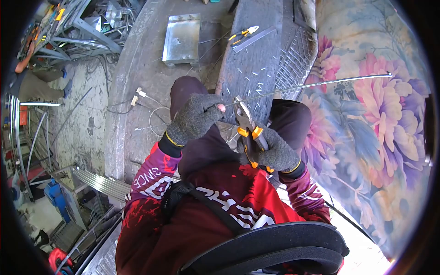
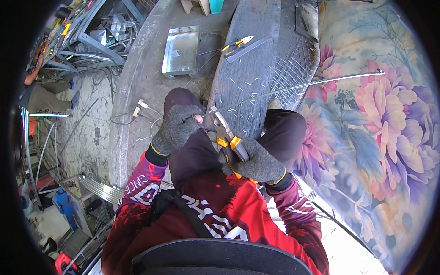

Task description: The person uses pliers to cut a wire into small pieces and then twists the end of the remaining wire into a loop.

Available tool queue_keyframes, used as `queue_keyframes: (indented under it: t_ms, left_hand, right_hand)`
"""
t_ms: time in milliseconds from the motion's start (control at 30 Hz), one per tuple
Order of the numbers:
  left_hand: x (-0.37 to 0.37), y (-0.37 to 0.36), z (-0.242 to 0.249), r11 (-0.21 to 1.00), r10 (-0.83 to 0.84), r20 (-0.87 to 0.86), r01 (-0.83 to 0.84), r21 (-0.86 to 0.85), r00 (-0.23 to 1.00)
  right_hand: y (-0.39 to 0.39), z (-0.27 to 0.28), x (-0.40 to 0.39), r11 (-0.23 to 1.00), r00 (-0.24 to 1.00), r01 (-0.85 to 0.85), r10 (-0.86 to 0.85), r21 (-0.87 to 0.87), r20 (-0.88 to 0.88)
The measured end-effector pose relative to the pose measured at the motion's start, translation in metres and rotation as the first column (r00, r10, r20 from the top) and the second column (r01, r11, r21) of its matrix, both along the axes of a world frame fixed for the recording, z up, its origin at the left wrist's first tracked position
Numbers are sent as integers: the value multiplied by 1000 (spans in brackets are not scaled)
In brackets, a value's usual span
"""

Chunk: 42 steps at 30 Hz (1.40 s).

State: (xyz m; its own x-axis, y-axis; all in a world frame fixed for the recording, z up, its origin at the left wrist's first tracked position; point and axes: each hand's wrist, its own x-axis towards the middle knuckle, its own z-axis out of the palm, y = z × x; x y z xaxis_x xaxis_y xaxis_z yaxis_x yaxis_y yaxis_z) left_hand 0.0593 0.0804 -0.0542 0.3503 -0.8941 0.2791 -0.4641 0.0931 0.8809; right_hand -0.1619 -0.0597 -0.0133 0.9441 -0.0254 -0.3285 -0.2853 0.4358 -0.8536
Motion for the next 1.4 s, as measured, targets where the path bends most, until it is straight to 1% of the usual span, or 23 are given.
queue_keyframes:
  t_ms: [100,167,300,400,467,500,567,600,633,667,700,767,800,867,900,967,1000,1067,1100,1167,1200,1267,1400]
  left_hand:
    - [0,0,-3,1000,4,-7,-4,4,1000]
    - [2,2,-16,997,28,-2,-28,75,1000]
    - [0,-3,-7,998,-11,-112,18,64,994]
    - [-2,-4,-11,1000,5,-120,-2,28,993]
    - [-3,-5,-9,999,29,5,-29,-16,1000]
    - [-2,-5,-7,999,31,5,-31,-15,1000]
    - [-1,-7,-4,994,-3,-53,9,109,999]
    - [-1,-7,-5,994,-2,-52,8,109,999]
    - [-2,-8,-6,998,1,18,-2,69,1000]
    - [-3,-8,-7,1000,5,86,-8,29,996]
    - [-3,-9,-11,1000,4,84,-6,25,996]
    - [-2,-13,-22,962,66,434,58,-267,898]
    - [-3,-13,-19,960,69,433,58,-274,899]
    - [-8,-11,-9,997,61,50,-63,38,997]
    - [-9,-10,-12,997,61,48,-63,40,997]
    - [-9,-7,-19,999,48,126,-46,-20,991]
    - [-7,-5,-19,999,46,125,-45,-17,991]
    - [-2,-4,-20,996,-89,262,84,30,961]
    - [-3,-4,-22,996,-87,259,82,28,962]
    - [-6,-5,-28,979,4,350,68,-193,937]
    - [-6,-5,-28,979,7,350,66,-194,937]
    - [-5,-5,-28,976,2,411,88,-199,911]
    - [-7,-6,-29,985,-38,380,98,-141,924]
  right_hand:
    - [1,-10,-4,999,1000,2,-1,45,-24]
    - [2,-20,-6,981,1000,-9,12,196,-14]
    - [3,-29,-7,969,1000,-18,15,245,14]
    - [10,-20,-4,964,997,12,8,264,-75]
    - [11,-27,-6,953,1000,-8,16,301,-25]
    - [13,-29,-7,953,1000,-9,18,303,-26]
    - [19,-32,-10,979,995,67,-50,194,-89]
    - [21,-42,-13,979,995,66,-49,194,-89]
    - [24,-56,-16,993,986,98,-105,-60,-126]
    - [26,-65,-21,943,974,116,-170,-312,-151]
    - [28,-61,-18,942,973,117,-172,-316,-152]
    - [33,-50,-10,896,966,185,-240,-404,-90]
    - [31,-56,-11,893,966,185,-241,-410,-90]
    - [30,-72,-17,943,955,236,-270,-234,-126]
    - [28,-61,-16,944,954,236,-270,-233,-128]
    - [19,-30,-12,997,984,69,-60,45,-165]
    - [17,-30,-13,996,984,70,-61,47,-166]
    - [13,-28,-15,935,995,13,22,354,-93]
    - [14,-29,-16,936,995,12,23,352,-96]
    - [16,-32,-19,878,998,-27,53,478,-40]
    - [16,-31,-18,878,998,-29,55,478,-40]
    - [17,-29,-14,765,998,-56,68,641,6]
    - [18,-38,-15,721,994,-108,68,684,85]
